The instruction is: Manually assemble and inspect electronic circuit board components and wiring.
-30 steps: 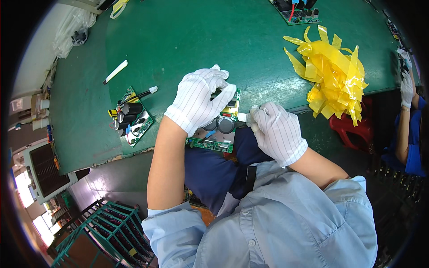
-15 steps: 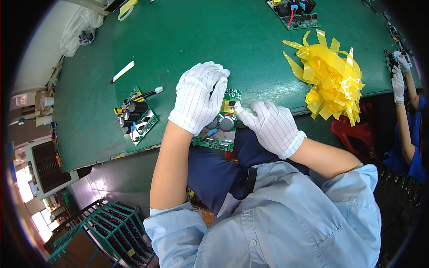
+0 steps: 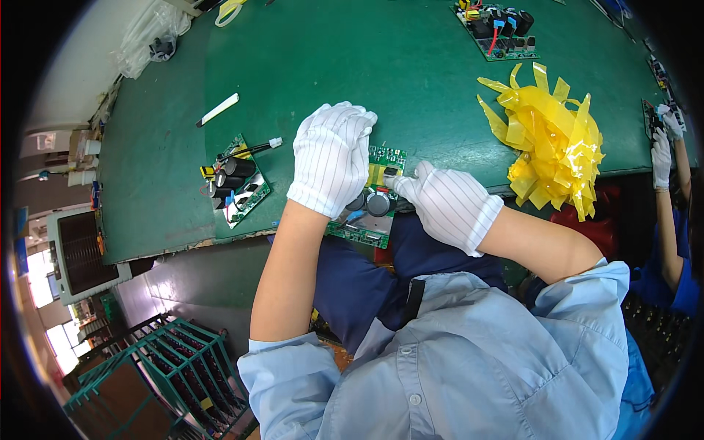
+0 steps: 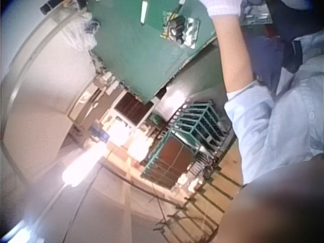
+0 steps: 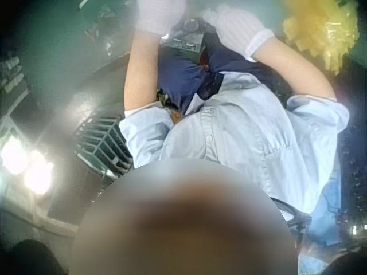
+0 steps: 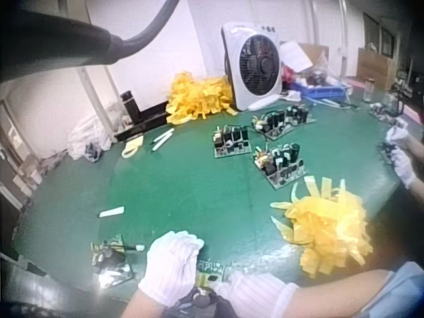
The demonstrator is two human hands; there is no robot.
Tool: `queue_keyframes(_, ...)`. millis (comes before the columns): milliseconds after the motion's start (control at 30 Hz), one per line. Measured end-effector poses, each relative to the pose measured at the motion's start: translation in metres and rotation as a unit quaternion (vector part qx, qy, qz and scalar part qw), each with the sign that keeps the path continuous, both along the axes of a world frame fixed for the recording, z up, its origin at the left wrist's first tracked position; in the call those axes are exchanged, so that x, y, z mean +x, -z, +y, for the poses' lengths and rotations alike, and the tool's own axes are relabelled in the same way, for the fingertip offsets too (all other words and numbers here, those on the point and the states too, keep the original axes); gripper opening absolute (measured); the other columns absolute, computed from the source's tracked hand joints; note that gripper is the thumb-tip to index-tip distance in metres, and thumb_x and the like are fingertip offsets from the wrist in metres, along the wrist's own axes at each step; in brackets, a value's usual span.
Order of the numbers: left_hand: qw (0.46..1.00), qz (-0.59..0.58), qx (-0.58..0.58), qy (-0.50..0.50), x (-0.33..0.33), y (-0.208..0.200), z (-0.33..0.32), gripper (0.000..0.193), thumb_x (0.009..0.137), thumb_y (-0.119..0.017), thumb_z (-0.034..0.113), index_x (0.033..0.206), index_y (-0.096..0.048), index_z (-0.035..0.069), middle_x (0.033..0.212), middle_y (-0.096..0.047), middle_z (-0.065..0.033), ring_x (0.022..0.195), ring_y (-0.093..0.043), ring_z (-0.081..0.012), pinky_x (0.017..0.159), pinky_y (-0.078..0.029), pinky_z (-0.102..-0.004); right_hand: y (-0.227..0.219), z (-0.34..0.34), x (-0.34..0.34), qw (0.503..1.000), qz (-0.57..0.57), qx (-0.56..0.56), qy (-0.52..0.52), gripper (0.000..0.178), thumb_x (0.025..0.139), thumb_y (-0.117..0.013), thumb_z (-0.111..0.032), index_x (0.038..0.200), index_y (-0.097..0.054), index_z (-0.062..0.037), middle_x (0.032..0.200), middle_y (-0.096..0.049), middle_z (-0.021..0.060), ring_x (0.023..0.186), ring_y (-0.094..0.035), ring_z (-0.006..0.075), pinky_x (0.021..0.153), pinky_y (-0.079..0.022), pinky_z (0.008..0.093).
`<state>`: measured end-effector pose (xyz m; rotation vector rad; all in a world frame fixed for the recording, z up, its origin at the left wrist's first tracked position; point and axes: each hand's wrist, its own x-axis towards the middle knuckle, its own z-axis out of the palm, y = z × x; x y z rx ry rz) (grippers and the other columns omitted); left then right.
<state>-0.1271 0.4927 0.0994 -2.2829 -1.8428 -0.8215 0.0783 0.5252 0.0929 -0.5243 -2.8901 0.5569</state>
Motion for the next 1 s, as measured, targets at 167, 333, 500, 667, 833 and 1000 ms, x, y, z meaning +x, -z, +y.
queue_keyframes(167, 0.997, 0.062, -0.004, -0.047, 0.005, -0.002, 0.001, 0.020, 0.078, -0.055, 0.009, 0.095, -0.064, 0.010, 0.097, -0.065, -0.0066, 0.101, -0.059, -0.0270, 0.097, -0.039, -0.0439, -0.004, 0.001, -0.003, 1.000, -0.010, 0.011, 0.004, 0.037, 0.078, -0.050, -0.007, 0.114, -0.057, -0.0065, 0.077, -0.051, 0.0151, 0.060, -0.057, 0.0260, 0.048, -0.046, 0.0370)
queue_keyframes(333, 0.995, 0.077, 0.006, -0.066, 0.007, -0.003, 0.001, 0.023, 0.078, -0.054, 0.009, 0.099, -0.064, 0.011, 0.099, -0.065, -0.0062, 0.101, -0.059, -0.0252, 0.098, -0.037, -0.0448, -0.009, -0.004, -0.016, 0.996, 0.082, 0.041, 0.016, 0.032, 0.079, -0.049, -0.009, 0.110, -0.057, -0.0040, 0.075, -0.051, 0.0147, 0.057, -0.057, 0.0256, 0.048, -0.046, 0.0365)
queue_keyframes(500, 0.994, 0.066, 0.015, -0.085, 0.006, -0.003, -0.002, 0.025, 0.078, -0.054, 0.009, 0.100, -0.063, 0.011, 0.100, -0.065, -0.0062, 0.101, -0.059, -0.0244, 0.099, -0.036, -0.0447, -0.020, -0.001, -0.011, 1.000, -0.001, 0.017, 0.002, 0.040, 0.080, -0.048, -0.007, 0.119, -0.052, -0.0019, 0.078, -0.053, 0.0173, 0.061, -0.058, 0.0285, 0.051, -0.047, 0.0391)
queue_keyframes(667, 0.992, 0.066, 0.032, -0.107, 0.004, -0.001, -0.005, 0.024, 0.078, -0.055, 0.009, 0.100, -0.063, 0.011, 0.099, -0.065, -0.0056, 0.101, -0.058, -0.0234, 0.101, -0.032, -0.0469, -0.027, 0.002, -0.014, 1.000, -0.010, 0.006, -0.015, 0.038, 0.081, -0.048, -0.007, 0.117, -0.053, -0.0012, 0.080, -0.055, 0.0188, 0.064, -0.059, 0.0309, 0.053, -0.048, 0.0407)
queue_keyframes(833, 0.979, 0.099, 0.060, -0.167, 0.006, -0.001, -0.008, 0.026, 0.081, -0.055, 0.005, 0.104, -0.062, 0.015, 0.101, -0.065, -0.0021, 0.099, -0.060, -0.0202, 0.103, -0.031, -0.0449, -0.030, 0.003, -0.015, 0.999, 0.004, 0.008, -0.035, 0.031, 0.082, -0.047, -0.007, 0.111, -0.056, -0.0008, 0.080, -0.057, 0.0199, 0.067, -0.060, 0.0322, 0.056, -0.049, 0.0415)
queue_keyframes(1000, 0.974, 0.105, 0.062, -0.189, 0.007, -0.002, -0.007, 0.027, 0.081, -0.055, 0.005, 0.104, -0.061, 0.015, 0.101, -0.065, -0.0018, 0.099, -0.059, -0.0197, 0.104, -0.029, -0.0446, -0.046, 0.010, -0.017, 0.995, -0.079, -0.038, -0.038, 0.022, 0.079, -0.050, -0.009, 0.096, -0.060, -0.0007, 0.083, -0.063, 0.0192, 0.074, -0.063, 0.0329, 0.065, -0.052, 0.0408)
